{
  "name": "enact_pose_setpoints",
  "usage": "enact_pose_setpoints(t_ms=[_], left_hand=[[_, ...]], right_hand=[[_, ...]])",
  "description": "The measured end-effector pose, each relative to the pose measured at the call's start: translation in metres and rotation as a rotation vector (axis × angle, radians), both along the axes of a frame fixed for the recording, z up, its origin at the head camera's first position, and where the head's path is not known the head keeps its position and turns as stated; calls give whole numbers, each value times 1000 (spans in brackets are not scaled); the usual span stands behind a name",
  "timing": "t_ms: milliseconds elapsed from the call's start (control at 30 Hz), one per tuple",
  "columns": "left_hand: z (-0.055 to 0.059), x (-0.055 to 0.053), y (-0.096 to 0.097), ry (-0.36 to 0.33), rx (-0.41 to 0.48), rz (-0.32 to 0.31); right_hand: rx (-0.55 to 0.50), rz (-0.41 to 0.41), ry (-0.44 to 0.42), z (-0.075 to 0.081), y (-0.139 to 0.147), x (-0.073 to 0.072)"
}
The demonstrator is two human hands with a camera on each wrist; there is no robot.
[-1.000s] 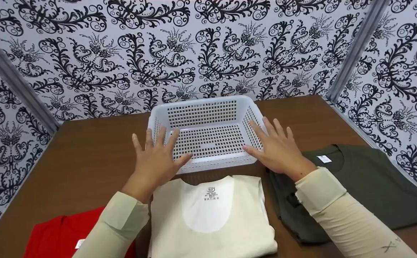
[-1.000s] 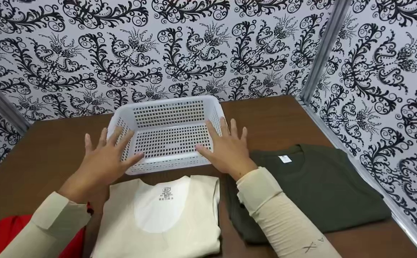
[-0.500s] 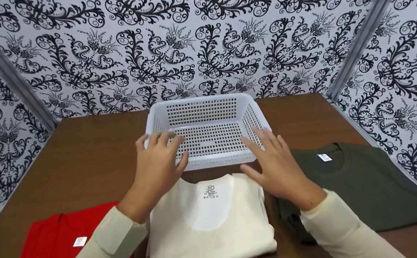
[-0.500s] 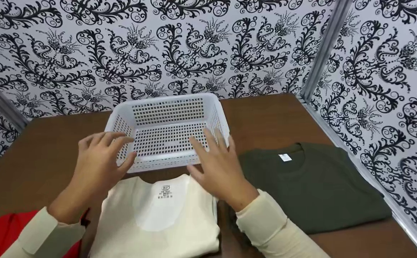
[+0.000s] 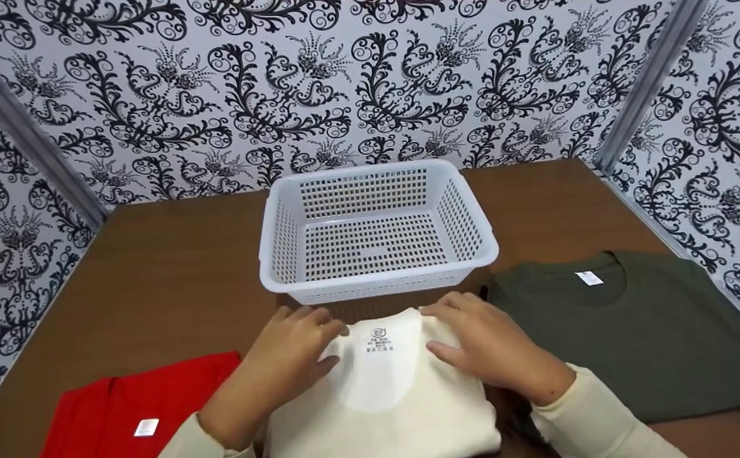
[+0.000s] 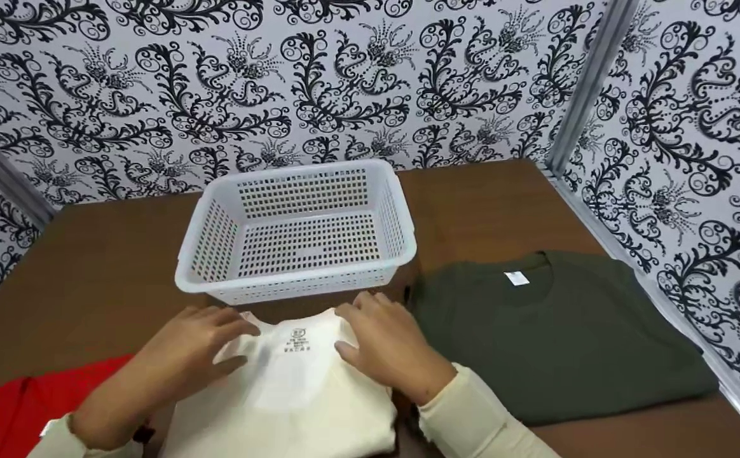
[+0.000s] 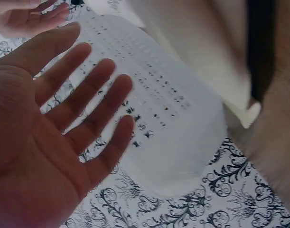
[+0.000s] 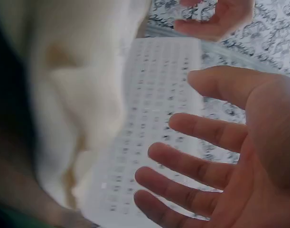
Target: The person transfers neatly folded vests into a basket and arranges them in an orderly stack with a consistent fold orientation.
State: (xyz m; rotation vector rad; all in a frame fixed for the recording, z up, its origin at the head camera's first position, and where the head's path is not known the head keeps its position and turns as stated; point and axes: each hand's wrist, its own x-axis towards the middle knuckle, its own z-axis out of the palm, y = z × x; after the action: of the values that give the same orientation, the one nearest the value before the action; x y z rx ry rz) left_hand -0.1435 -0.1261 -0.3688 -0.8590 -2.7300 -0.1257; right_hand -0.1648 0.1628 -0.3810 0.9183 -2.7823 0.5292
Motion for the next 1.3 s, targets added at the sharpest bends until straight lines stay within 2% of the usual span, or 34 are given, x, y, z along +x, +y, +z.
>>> enact_pose_setpoints(t_ms=[100,200,400,600,733,867,1167,1300], left_hand=[[-8,-1,-7,-104,-4,104],[-11,-3,-13,-126,22,178],[-13,-9,-25,-162,22,289],[-23,-11,-34,-321,-22,377],[-25,-12,-37,-421,0,384],[-25,-16,-39,-482,26,379],[-27,-16,-43,-501,83,368],[-26,-17,-42,-518,116,361]], right_hand=[[45,-30,-61,-9,6,-10],[59,-57,-70,-15,13,-18],[96,-101,-150,-20,22,-25],[107,-81,-208,-22,22,-28],[102,-73,-221,-24,20,-30],[84,-94,-254,-26,20,-33],[28,-154,-377,-28,19,-37],[7,-162,-397,-29,18,-39]])
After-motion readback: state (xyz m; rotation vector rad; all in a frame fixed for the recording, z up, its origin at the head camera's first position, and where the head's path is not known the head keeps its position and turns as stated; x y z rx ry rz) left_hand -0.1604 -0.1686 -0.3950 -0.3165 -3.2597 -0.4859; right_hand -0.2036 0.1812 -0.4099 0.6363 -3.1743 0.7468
